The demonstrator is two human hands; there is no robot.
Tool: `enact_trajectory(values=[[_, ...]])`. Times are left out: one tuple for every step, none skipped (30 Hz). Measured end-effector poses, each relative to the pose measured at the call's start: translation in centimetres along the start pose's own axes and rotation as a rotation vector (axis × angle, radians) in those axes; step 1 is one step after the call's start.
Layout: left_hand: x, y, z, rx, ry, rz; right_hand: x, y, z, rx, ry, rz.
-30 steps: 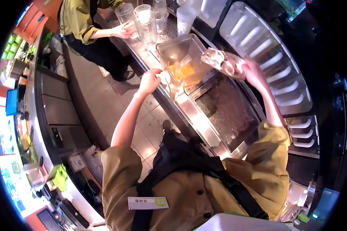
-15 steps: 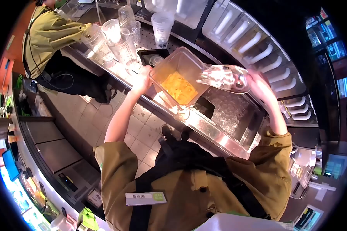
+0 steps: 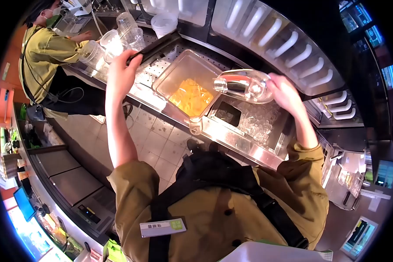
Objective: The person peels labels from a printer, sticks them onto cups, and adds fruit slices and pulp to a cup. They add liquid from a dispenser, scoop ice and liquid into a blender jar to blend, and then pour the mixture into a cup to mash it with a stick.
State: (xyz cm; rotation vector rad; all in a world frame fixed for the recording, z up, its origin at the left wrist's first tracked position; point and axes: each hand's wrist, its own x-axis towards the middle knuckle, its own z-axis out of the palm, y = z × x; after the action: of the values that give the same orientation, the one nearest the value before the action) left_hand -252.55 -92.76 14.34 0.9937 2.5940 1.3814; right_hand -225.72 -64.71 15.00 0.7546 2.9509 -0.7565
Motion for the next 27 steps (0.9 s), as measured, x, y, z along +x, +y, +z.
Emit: enact_trajectory(values=[[-1.3, 1.9, -0.7, 0.067, 0.052, 0.031, -0.2, -0.9, -0.6, -0.108, 0.053, -0.003], [-2.6, 3.0, -0.8, 0.083, 0.126, 0.053, -0.2, -2.1, -1.3, -0.196, 0.06, -0.002], [-3.8, 3.9, -0.7, 0.097, 0.204, 0.076, -0.1, -3.1, -2.1, -0.285, 0.067, -0.005], [-4.8, 4.7, -0.6, 0.101, 0.247, 0.055, 0.1, -4.0, -2.7, -0.334, 0.064, -0.038], [-5.7, 5.1, -0.1, 0.07, 0.298, 0.119, 0.2, -4.4, -3.0, -0.381, 0.061, -0.072], [-6.5, 5.6, 0.3, 0.098, 0.325, 0.134, 0.2, -4.4, -3.1, -0.404, 0.131, -0.162], [-7.2, 6.1, 0.8, 0.124, 0.355, 0.148, 0.4, -4.2, -3.2, -0.392, 0.095, -0.159], [-7.9, 6.1, 1.4, 0.128, 0.363, 0.171, 0.7, -3.9, -3.3, -0.381, 0.06, -0.156], [-8.4, 6.3, 2.1, 0.119, 0.388, 0.183, 1.0, -3.6, -3.4, -0.373, 0.023, -0.154], [-9.0, 6.5, 2.8, 0.105, 0.398, 0.191, 1.6, -1.7, -2.5, -0.286, 0.034, -0.139], [-9.5, 6.4, 3.5, 0.09, 0.408, 0.197, 1.9, 1.0, -1.1, -0.214, 0.082, -0.195], [-9.9, 6.0, 4.2, 0.103, 0.412, 0.252, 2.7, 4.2, 1.3, 0.027, -0.008, -0.091], [-10.5, 6.0, 4.9, 0.096, 0.418, 0.298, 3.6, 7.3, 4.2, 0.26, -0.097, 0.01], [-11.1, 6.0, 5.7, 0.096, 0.405, 0.333, 3.2, 10.1, 8.2, 0.485, 0.061, 0.059], [-11.7, 6.0, 6.4, 0.101, 0.388, 0.368, 2.0, 12.3, 11.6, 0.715, 0.219, 0.109], [-12.3, 6.1, 7.3, 0.162, 0.378, 0.385, 1.1, 14.5, 12.7, 0.636, 0.1, 0.144], [-12.8, 6.3, 8.1, 0.224, 0.368, 0.404, 0.2, 16.0, 12.9, 0.556, -0.014, 0.177], [-13.2, 6.1, 8.7, 0.26, 0.307, 0.416, -1.2, 15.0, 12.4, 0.29, 0.001, 0.166], [-13.7, 6.3, 9.0, 0.344, 0.287, 0.403, -2.4, 13.0, 11.9, 0.032, 0.014, 0.159], [-13.8, 6.1, 9.2, 0.339, 0.273, 0.414, -1.8, 11.1, 12.0, -0.102, -0.186, 0.252], [-13.9, 5.9, 9.4, 0.332, 0.257, 0.426, -1.2, 9.6, 12.3, -0.236, -0.386, 0.343], [-14.1, 5.9, 9.3, 0.348, 0.222, 0.427, -0.8, 10.5, 15.6, -0.387, -0.295, 0.221], [-14.2, 5.9, 9.3, 0.362, 0.191, 0.428, -0.1, 9.9, 17.2, -0.454, -0.353, 0.134], [-14.2, 6.0, 9.2, 0.375, 0.165, 0.426, 1.2, 10.7, 20.2, -0.431, -0.357, 0.155], [-14.2, 6.1, 9.1, 0.363, 0.143, 0.424, 2.1, 10.9, 21.8, -0.401, -0.362, 0.179], [-14.2, 6.1, 9.0, 0.349, 0.126, 0.42, 3.0, 11.5, 23.4, -0.391, -0.393, 0.193], [-14.4, 6.2, 9.0, 0.335, 0.108, 0.412, 3.6, 11.9, 24.4, -0.382, -0.429, 0.207]])
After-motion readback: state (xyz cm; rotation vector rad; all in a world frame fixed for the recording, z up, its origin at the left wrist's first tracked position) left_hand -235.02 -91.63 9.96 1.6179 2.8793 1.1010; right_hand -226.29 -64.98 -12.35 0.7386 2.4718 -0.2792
